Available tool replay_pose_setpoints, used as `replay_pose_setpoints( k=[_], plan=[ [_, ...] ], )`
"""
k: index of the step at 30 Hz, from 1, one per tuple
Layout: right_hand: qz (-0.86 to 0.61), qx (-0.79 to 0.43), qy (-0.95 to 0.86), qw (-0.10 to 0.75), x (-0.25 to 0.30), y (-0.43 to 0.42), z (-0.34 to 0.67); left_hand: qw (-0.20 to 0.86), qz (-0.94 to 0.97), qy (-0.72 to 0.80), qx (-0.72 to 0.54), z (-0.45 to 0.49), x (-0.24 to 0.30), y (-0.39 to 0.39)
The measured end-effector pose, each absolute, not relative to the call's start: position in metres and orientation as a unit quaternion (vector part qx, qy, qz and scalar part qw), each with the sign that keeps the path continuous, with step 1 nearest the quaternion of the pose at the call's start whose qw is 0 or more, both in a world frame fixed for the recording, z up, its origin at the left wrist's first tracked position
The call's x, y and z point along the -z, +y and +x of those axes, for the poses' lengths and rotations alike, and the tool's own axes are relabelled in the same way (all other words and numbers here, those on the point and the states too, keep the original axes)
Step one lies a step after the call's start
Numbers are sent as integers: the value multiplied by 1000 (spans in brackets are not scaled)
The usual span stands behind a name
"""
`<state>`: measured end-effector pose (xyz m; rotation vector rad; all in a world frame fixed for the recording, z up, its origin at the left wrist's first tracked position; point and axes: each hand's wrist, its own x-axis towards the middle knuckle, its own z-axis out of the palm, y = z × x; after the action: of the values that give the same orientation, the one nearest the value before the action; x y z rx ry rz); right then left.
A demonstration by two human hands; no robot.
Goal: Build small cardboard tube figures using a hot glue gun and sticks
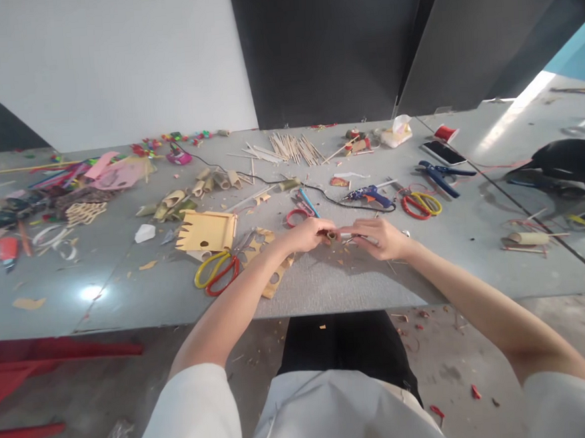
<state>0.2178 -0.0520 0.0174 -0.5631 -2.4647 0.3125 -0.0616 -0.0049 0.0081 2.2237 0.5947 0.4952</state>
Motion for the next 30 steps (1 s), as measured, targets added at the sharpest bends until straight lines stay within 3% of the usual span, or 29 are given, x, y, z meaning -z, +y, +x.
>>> replay_pose_setpoints(
  k=[6,13,20,30],
  plan=[
    [-191,-62,-949,244,-11,-55,211,382,868,247,-199,-60,-12,-7],
    [-181,-47,-952,242,-12,-56,211,461,821,270,-201,-67,-16,-12],
    [-192,-40,-954,229,-12,-56,212,450,824,274,-209,-68,-26,-20],
    [-240,-109,-933,245,-23,-58,223,455,806,307,-223,-66,-20,-17]
  ],
)
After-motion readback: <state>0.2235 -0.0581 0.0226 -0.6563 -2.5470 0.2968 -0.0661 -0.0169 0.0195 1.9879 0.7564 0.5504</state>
